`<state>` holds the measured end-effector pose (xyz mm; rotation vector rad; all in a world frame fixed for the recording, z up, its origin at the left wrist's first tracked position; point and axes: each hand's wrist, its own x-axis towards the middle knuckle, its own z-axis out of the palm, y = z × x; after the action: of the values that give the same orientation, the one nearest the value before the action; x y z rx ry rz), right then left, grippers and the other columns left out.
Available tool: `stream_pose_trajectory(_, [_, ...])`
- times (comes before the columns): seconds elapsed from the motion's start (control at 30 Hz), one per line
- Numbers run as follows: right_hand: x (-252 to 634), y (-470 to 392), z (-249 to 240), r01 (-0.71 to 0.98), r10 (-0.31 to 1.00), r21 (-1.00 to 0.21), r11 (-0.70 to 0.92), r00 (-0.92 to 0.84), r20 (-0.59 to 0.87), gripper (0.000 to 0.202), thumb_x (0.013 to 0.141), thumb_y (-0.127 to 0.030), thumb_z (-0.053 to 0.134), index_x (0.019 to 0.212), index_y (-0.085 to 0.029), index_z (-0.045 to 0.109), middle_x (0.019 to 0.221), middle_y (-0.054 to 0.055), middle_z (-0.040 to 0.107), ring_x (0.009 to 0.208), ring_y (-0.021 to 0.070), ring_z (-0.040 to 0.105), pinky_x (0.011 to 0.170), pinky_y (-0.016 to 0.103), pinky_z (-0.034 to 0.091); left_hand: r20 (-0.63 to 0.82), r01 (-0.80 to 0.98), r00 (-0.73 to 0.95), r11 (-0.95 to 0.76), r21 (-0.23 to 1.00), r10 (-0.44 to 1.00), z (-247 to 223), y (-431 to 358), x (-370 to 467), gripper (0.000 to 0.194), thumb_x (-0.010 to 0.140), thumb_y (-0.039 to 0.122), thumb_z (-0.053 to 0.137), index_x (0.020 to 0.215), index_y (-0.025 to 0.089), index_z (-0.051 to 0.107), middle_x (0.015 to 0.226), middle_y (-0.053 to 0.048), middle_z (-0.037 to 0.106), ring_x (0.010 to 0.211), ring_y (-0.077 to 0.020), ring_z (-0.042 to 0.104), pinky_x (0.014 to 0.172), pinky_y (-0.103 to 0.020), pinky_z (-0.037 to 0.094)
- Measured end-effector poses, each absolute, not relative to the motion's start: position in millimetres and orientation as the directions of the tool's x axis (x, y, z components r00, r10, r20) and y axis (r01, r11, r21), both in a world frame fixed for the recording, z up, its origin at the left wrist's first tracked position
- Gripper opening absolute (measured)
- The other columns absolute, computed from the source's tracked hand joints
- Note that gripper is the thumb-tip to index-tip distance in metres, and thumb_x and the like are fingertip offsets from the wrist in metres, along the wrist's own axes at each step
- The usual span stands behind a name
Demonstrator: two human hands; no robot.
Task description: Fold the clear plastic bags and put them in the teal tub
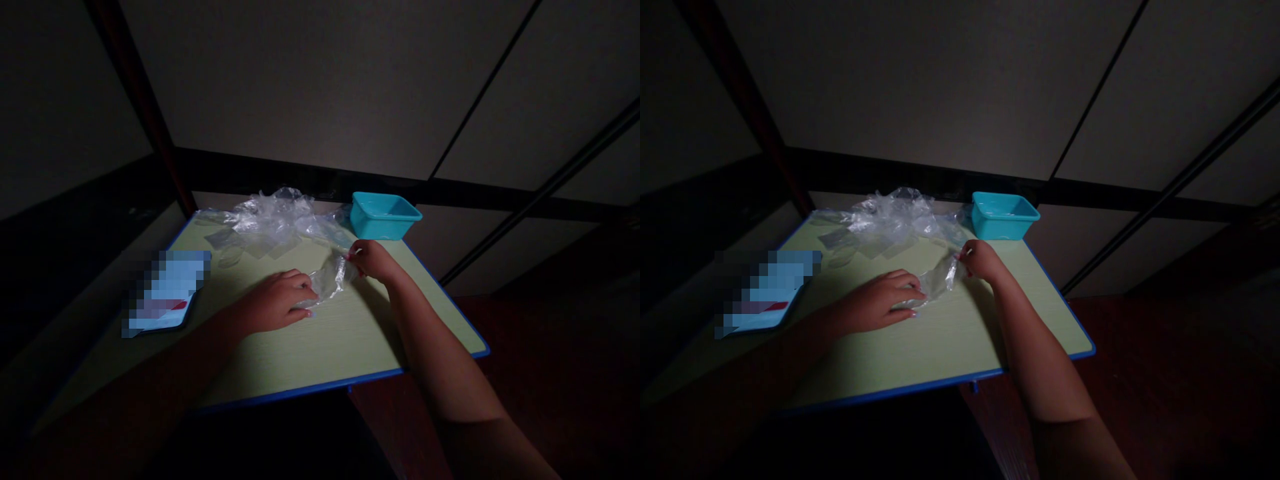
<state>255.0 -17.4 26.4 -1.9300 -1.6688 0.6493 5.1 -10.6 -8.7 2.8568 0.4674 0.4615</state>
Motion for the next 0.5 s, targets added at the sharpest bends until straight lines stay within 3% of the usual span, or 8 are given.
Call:
stream_pose_trajectory(0.13, [257, -16, 24, 0.632, 0.991, -0.768, -0.101, 0.133, -0.020, 0.017, 0.079, -0.024, 0.062, 0.069, -0.016, 0.051, 0.038, -0.007, 0.045, 0.034, 0.0074, 0.044, 0.038, 0.017, 0.032, 0.282, 0.252, 0.905, -0.935, 0.250, 0.320, -11, -10, 6, 0.028, 0.084, 0.035, 0.059, 0.108, 0.022, 0.065, 0.112, -0.009, 0.060, 0.105, -0.0242, 0.052, 0.093, -0.038, 0.041])
stream_pose_trajectory(0.27, [253, -18, 26, 0.454, 0.993, -0.890, -0.047, 0.117, 0.007, 0.016, 0.075, -0.024, 0.063, 0.080, -0.018, 0.050, 0.040, -0.010, 0.044, 0.033, 0.0067, 0.039, 0.034, 0.017, 0.030, 0.282, 0.237, 0.907, -0.932, 0.274, 0.314, -12, -10, 7, 0.030, 0.085, 0.034, 0.058, 0.112, 0.021, 0.063, 0.114, -0.009, 0.060, 0.105, -0.0235, 0.054, 0.093, -0.037, 0.041])
stream_pose_trajectory(0.5, [243, -18, 25, 0.224, 0.993, -0.971, 0.087, 0.055, 0.101, 0.041, 0.064, -0.042, 0.069, 0.091, -0.019, 0.048, 0.049, -0.010, 0.047, 0.038, 0.0069, 0.041, 0.038, 0.018, 0.034, 0.286, 0.225, 0.909, -0.935, 0.275, 0.303, -9, -11, 8, 0.028, 0.085, 0.032, 0.057, 0.110, 0.021, 0.064, 0.113, -0.009, 0.061, 0.104, -0.0235, 0.055, 0.092, -0.038, 0.042])
